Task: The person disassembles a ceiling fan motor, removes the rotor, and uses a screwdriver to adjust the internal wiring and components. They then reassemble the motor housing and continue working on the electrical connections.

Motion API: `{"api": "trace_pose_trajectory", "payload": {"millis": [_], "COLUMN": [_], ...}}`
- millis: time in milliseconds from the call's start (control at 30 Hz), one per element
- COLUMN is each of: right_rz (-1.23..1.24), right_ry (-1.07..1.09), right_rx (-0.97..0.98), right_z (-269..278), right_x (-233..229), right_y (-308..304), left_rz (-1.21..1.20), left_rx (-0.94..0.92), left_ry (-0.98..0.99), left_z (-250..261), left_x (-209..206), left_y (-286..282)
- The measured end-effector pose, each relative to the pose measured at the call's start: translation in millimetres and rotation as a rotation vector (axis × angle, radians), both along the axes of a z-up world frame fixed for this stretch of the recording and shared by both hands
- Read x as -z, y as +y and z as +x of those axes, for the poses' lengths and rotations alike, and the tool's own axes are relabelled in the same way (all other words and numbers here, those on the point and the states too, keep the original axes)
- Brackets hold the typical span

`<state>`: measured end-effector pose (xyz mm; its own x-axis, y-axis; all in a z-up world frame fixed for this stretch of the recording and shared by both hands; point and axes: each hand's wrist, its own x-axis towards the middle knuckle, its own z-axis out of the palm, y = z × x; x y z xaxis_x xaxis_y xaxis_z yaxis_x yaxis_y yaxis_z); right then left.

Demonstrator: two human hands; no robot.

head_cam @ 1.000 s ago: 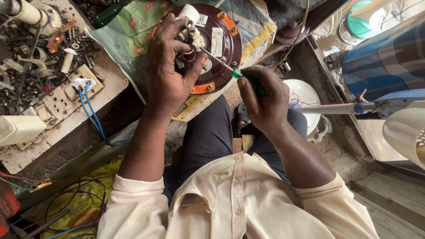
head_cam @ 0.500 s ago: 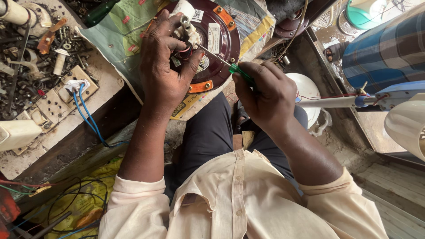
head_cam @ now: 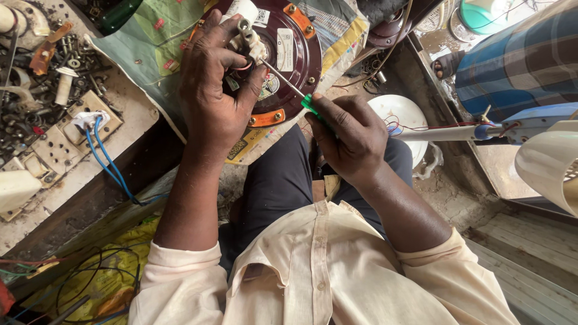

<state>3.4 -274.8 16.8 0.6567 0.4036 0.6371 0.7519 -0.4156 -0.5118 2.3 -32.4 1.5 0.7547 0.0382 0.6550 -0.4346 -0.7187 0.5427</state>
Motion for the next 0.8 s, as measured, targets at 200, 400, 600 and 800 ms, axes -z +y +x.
{"api": "trace_pose_trajectory", "payload": {"millis": [200, 400, 600, 800], "right_rz": [-0.008, -0.045, -0.182, -0.25], "right_ry": [-0.016, 0.062, 0.104, -0.062], "right_rx": [0.001, 0.028, 0.045, 0.07], "right_z": [4.1, 12.6, 13.5, 11.2], "right_x": [-2.7, -29.0, -33.9, -28.6], "right_y": [-1.9, -0.6, 2.8, 3.2], "left_rz": [0.008, -0.015, 0.004, -0.055], "left_rx": [-0.003, 0.032, 0.026, 0.052], "left_ry": [0.005, -0.004, -0.003, 0.008], "left_z": [-2.7, -1.7, -1.9, -1.2], "left_x": [0.3, -0.9, 0.0, -0.2], "left_y": [1.2, 3.5, 4.2, 5.5]}}
